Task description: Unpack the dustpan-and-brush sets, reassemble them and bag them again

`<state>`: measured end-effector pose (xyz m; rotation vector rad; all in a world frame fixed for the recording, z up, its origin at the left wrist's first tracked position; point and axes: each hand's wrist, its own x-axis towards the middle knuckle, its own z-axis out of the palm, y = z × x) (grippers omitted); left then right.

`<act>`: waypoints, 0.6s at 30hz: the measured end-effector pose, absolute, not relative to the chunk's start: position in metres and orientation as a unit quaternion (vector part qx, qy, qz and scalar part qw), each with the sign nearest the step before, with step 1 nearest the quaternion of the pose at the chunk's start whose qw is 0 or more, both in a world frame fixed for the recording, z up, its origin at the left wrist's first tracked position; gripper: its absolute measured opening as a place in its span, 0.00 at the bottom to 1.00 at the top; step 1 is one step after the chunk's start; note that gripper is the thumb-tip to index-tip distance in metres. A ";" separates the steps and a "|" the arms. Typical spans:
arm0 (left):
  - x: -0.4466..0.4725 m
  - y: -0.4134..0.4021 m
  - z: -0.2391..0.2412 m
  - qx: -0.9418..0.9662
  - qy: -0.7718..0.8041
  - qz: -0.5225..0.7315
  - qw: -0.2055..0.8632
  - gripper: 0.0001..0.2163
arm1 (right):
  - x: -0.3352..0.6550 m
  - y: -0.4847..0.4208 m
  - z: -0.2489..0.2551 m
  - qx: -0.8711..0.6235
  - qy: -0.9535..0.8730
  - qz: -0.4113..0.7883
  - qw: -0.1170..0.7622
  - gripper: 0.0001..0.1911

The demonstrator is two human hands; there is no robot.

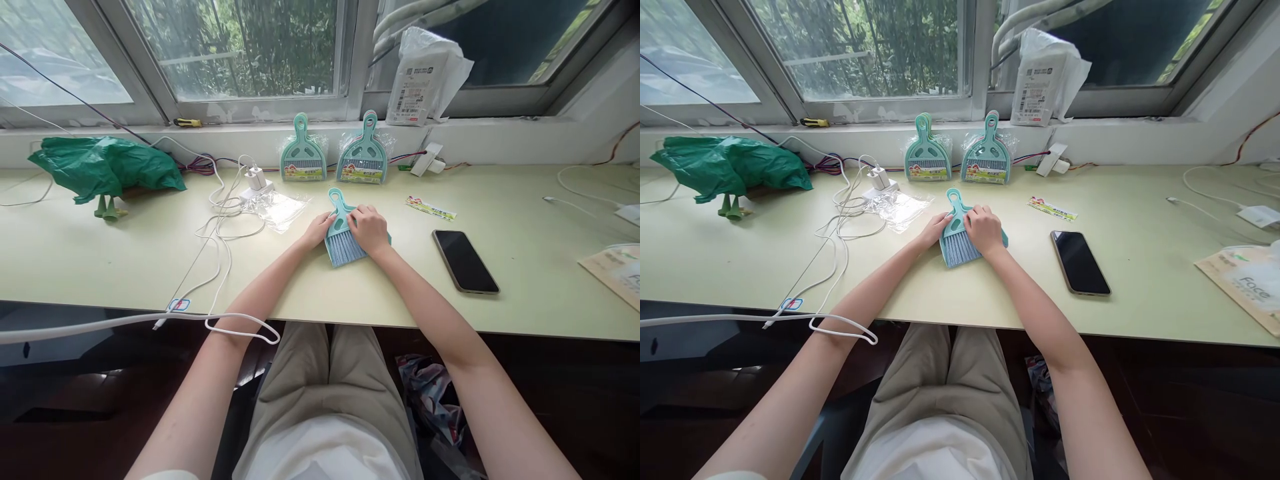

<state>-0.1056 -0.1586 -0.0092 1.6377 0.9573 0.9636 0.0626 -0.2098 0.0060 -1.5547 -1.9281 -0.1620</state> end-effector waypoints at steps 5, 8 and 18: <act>-0.102 -0.163 -0.008 0.694 0.380 0.399 0.463 0.18 | 0.061 -0.211 0.005 -0.619 -0.718 -0.105 0.301 0.19; -0.102 -0.165 -0.006 0.710 0.364 0.404 0.448 0.19 | 0.061 -0.211 0.006 -0.621 -0.718 -0.124 0.287 0.19; -0.105 -0.170 0.002 0.669 0.353 0.397 0.520 0.19 | 0.064 -0.205 0.004 -0.628 -0.694 -0.054 0.348 0.19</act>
